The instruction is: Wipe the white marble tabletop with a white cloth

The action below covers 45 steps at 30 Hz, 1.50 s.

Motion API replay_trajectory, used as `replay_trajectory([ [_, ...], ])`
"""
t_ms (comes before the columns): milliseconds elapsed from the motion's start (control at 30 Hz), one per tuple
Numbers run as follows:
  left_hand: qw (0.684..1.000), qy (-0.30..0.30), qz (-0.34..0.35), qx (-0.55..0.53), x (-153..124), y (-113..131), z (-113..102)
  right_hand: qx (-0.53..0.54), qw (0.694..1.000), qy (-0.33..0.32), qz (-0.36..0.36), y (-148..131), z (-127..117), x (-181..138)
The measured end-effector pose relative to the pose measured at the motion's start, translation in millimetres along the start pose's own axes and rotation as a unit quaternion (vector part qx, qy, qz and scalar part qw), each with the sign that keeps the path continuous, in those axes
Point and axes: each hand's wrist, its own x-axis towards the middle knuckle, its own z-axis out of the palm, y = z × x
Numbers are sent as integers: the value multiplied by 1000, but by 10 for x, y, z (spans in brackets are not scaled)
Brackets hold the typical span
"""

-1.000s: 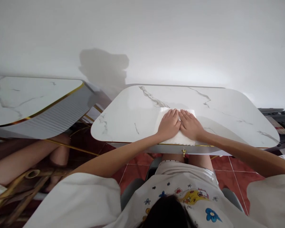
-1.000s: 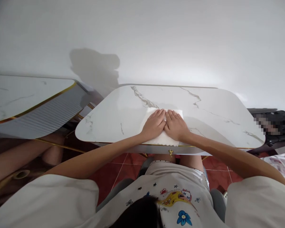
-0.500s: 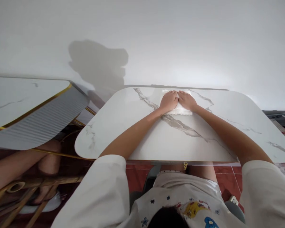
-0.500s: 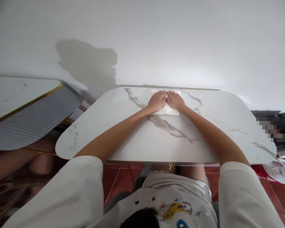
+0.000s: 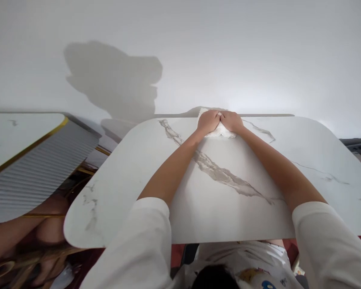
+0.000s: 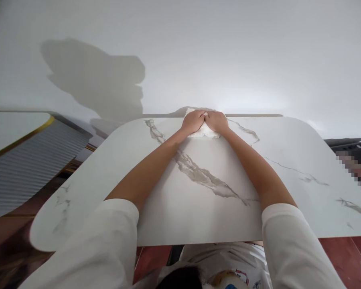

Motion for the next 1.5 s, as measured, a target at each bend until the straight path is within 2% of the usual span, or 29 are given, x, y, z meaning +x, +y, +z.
replay_trajectory([
  [233,999,-4,27,27,-92,49,-29,-1,999,12,-30,14,10,-85],
  [433,997,-15,68,43,-431,122,-95,3,999,3,-32,-131,-32,-456],
  [600,994,-16,95,49,-928,235,-212,-4,999,-6,-35,-368,-122,-964],
  [767,993,-18,108,44,-1564,355,-382,-9,998,-30,-59,-676,-257,-1549],
  [933,996,-35,72,49,-2239,481,-564,4,997,-40,-71,-1005,-350,-2115],
  [1067,996,-52,49,47,-2616,602,-655,15,996,-34,-80,-1161,-395,-2451],
  [1233,998,-60,22,18,-2738,849,-654,34,994,-41,-92,-1047,-504,-2683],
  [1400,995,-90,29,-28,-2648,1179,-577,17,996,-49,-76,-727,-611,-2823],
  [1500,993,-99,28,-49,-2565,1288,-524,4,996,-49,-69,-569,-625,-2823],
])
